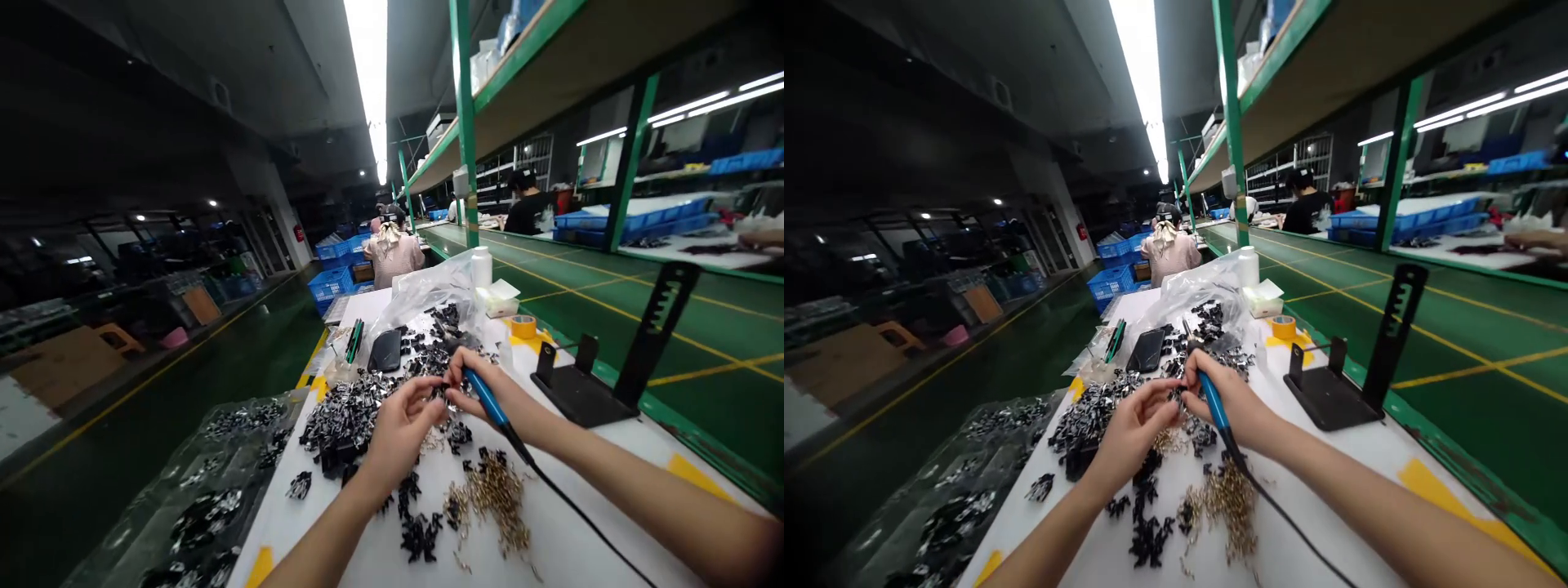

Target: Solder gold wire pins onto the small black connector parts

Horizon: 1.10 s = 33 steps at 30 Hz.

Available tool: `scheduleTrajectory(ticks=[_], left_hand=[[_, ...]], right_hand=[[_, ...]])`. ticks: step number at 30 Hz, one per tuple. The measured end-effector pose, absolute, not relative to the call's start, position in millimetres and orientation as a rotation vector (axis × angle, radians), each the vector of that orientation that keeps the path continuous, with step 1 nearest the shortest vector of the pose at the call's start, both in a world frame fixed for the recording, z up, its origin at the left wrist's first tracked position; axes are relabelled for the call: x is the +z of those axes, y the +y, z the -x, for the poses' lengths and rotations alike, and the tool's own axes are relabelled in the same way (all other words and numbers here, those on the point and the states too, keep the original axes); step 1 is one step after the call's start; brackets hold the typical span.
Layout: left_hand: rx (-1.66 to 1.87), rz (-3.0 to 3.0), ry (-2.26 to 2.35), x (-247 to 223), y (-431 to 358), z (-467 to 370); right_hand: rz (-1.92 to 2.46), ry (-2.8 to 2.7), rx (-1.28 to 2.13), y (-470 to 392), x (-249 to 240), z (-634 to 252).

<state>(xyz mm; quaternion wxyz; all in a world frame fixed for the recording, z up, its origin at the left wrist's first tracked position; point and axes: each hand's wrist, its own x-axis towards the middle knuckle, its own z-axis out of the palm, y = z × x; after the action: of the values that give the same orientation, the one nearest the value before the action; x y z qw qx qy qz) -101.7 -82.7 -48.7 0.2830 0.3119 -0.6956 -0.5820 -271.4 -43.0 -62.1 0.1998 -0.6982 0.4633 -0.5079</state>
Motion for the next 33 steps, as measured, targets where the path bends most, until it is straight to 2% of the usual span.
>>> scheduleTrajectory(ticks=[6,17,28,33], left_hand=[[-1.546,-0.938,-1.861,-78.8,-89.9,101.1],[-1.692,-1.025,-1.808,-81.0,-87.8,104.4],[-1.379,-1.112,-2.002,-84.3,-88.7,104.2],[-1.376,-1.078,-2.029,-87.1,-86.4,103.6]], right_hand=[[1.838,1.392,-1.307,-40.5,-95.7,266.5],[1.848,1.439,-1.470,-26.9,-90.8,264.9],[1.921,1.444,-1.319,-27.4,-90.8,267.2],[1.931,1.425,-1.329,-27.9,-92.7,266.9]])
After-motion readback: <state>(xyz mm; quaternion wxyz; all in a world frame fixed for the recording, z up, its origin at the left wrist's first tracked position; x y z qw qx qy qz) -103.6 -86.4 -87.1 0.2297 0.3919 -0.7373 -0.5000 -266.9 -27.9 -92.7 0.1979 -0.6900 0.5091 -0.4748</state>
